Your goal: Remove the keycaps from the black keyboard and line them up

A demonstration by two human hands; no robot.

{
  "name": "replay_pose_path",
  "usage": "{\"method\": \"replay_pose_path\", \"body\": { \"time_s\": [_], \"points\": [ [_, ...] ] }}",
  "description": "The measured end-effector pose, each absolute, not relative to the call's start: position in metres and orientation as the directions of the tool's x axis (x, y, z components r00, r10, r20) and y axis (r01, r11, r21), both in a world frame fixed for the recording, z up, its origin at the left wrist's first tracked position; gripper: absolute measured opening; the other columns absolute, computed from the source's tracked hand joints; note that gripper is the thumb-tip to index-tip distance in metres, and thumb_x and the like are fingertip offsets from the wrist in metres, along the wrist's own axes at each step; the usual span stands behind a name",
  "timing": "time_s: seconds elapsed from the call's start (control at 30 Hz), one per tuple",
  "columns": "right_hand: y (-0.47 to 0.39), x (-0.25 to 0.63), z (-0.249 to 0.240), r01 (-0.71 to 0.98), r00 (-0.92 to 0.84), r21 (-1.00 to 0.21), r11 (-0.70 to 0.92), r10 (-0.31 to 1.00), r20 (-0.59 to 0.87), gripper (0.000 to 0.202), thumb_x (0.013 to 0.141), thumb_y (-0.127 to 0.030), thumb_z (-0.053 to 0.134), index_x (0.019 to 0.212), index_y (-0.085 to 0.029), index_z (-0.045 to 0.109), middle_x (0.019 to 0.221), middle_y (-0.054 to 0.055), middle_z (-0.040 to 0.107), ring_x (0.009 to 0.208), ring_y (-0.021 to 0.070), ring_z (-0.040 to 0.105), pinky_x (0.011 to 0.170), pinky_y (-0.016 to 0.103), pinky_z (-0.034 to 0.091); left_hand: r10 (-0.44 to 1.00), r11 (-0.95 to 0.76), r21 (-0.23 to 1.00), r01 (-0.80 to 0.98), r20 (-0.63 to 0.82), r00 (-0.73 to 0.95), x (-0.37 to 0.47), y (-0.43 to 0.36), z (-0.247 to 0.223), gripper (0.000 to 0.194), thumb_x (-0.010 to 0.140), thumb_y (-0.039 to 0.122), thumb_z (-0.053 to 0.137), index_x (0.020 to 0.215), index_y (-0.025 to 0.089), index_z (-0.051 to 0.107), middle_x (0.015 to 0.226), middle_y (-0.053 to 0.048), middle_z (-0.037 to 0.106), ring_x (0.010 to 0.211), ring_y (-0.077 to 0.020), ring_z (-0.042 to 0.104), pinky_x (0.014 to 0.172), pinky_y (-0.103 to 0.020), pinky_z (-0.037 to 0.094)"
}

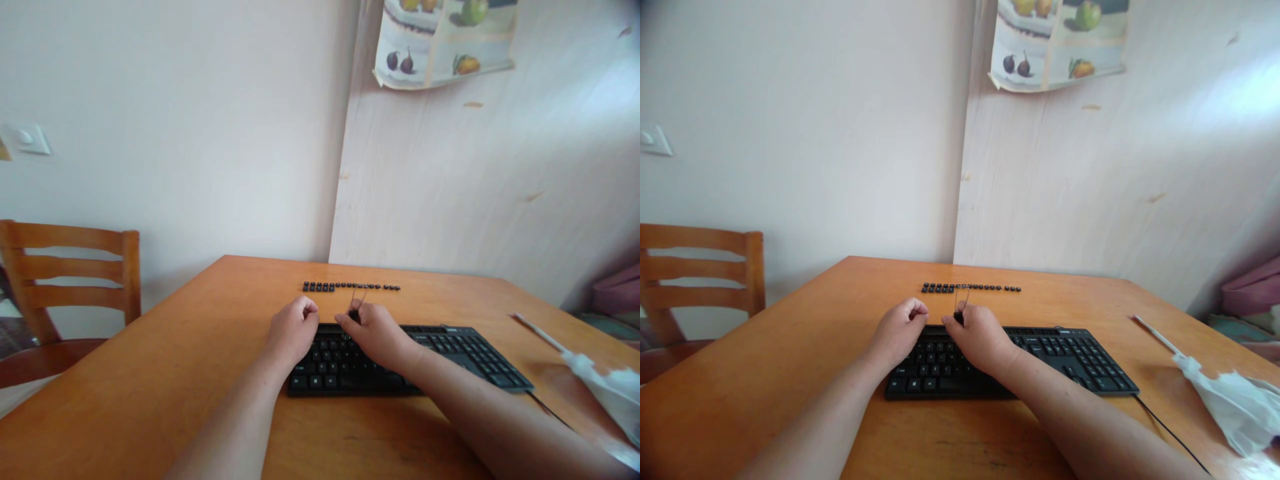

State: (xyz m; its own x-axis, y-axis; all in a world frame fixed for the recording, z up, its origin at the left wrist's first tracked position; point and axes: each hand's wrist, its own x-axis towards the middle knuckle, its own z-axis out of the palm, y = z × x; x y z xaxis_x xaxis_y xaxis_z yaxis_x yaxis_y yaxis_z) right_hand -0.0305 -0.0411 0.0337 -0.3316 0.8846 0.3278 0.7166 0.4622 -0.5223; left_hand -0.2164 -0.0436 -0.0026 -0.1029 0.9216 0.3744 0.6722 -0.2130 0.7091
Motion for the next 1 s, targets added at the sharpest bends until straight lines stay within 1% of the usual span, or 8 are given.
{"method": "replay_pose_path", "body": {
  "time_s": [0.17,0.33,0.43,0.6,0.73,0.8,0.9,1.0],
  "points": [
    [-0.042,-0.033,0.028,0.709,-0.328,-0.523,0.474,0.877,0.35,0.026,0.087,-0.037,0.053,0.067,-0.021,0.049,0.059,0.001,0.055,0.057,0.0146,0.05,0.056,0.027,0.031,0.915,-0.257,0.699,0.667,0.398,-0.066,-0.212,-0.046,-0.002,0.01,0.08,0.022,0.054,0.083,0.023,0.063,0.086,-0.003,0.068,0.081,-0.0178,0.06,0.071,-0.026,0.042],
    [-0.039,-0.033,0.026,0.668,-0.312,-0.58,0.466,0.883,0.351,0.027,0.085,-0.037,0.054,0.064,-0.021,0.05,0.058,0.001,0.055,0.057,0.015,0.05,0.056,0.026,0.032,0.918,-0.267,0.701,0.661,0.394,-0.047,-0.21,-0.049,0.002,0.011,0.08,0.022,0.055,0.082,0.023,0.065,0.085,-0.003,0.069,0.081,-0.0186,0.061,0.072,-0.027,0.042],
    [-0.037,-0.033,0.025,0.631,-0.308,-0.624,0.461,0.887,0.344,0.023,0.083,-0.036,0.056,0.066,-0.02,0.055,0.062,0.001,0.06,0.06,0.0155,0.054,0.057,0.026,0.034,0.918,-0.279,0.652,0.705,0.397,-0.004,-0.208,-0.051,0.004,0.014,0.079,0.02,0.053,0.084,0.023,0.066,0.088,-0.004,0.069,0.084,-0.0192,0.061,0.074,-0.028,0.042],
    [-0.037,-0.033,0.025,0.625,-0.224,-0.679,0.386,0.922,0.317,0.023,0.081,-0.031,0.054,0.061,-0.021,0.05,0.051,-0.002,0.054,0.053,0.0135,0.051,0.053,0.025,0.034,0.895,-0.365,0.571,0.735,0.432,0.109,-0.206,-0.053,0.003,0.018,0.079,0.017,0.051,0.086,0.022,0.067,0.093,-0.005,0.069,0.089,-0.0197,0.061,0.079,-0.03,0.042],
    [-0.038,-0.032,0.026,0.586,-0.198,-0.715,0.382,0.923,0.33,0.022,0.079,-0.027,0.052,0.059,-0.021,0.05,0.052,-0.002,0.054,0.055,0.0134,0.052,0.056,0.025,0.036,0.887,-0.393,0.541,0.743,0.437,0.151,-0.205,-0.053,0.002,0.018,0.078,0.015,0.051,0.083,0.021,0.067,0.091,-0.005,0.069,0.088,-0.0196,0.061,0.078,-0.03,0.043],
    [-0.036,-0.03,0.026,0.551,-0.161,-0.754,0.357,0.932,0.324,0.023,0.08,-0.028,0.052,0.058,-0.02,0.049,0.053,-0.001,0.055,0.055,0.0136,0.053,0.057,0.025,0.037,0.893,-0.379,0.539,0.752,0.427,0.144,-0.205,-0.053,0.003,0.018,0.078,0.014,0.051,0.083,0.021,0.067,0.091,-0.005,0.07,0.089,-0.0197,0.061,0.079,-0.03,0.043],
    [-0.032,-0.027,0.025,0.45,-0.091,-0.838,0.309,0.949,0.302,0.024,0.082,-0.032,0.052,0.061,-0.02,0.05,0.053,0.0,0.056,0.054,0.0134,0.053,0.055,0.025,0.038,0.902,-0.363,0.547,0.754,0.409,0.137,-0.205,-0.053,0.004,0.018,0.078,0.015,0.052,0.082,0.022,0.067,0.091,-0.005,0.07,0.09,-0.0203,0.061,0.08,-0.03,0.043],
    [-0.032,-0.026,0.025,0.347,-0.079,-0.883,0.316,0.948,0.308,0.025,0.083,-0.038,0.054,0.066,-0.02,0.05,0.053,-0.002,0.054,0.05,0.0124,0.049,0.053,0.025,0.037,0.9,-0.369,0.578,0.728,0.419,0.123,-0.205,-0.054,0.004,0.016,0.079,0.019,0.054,0.086,0.022,0.068,0.093,-0.006,0.07,0.091,-0.0211,0.062,0.081,-0.032,0.044]
  ]
}}
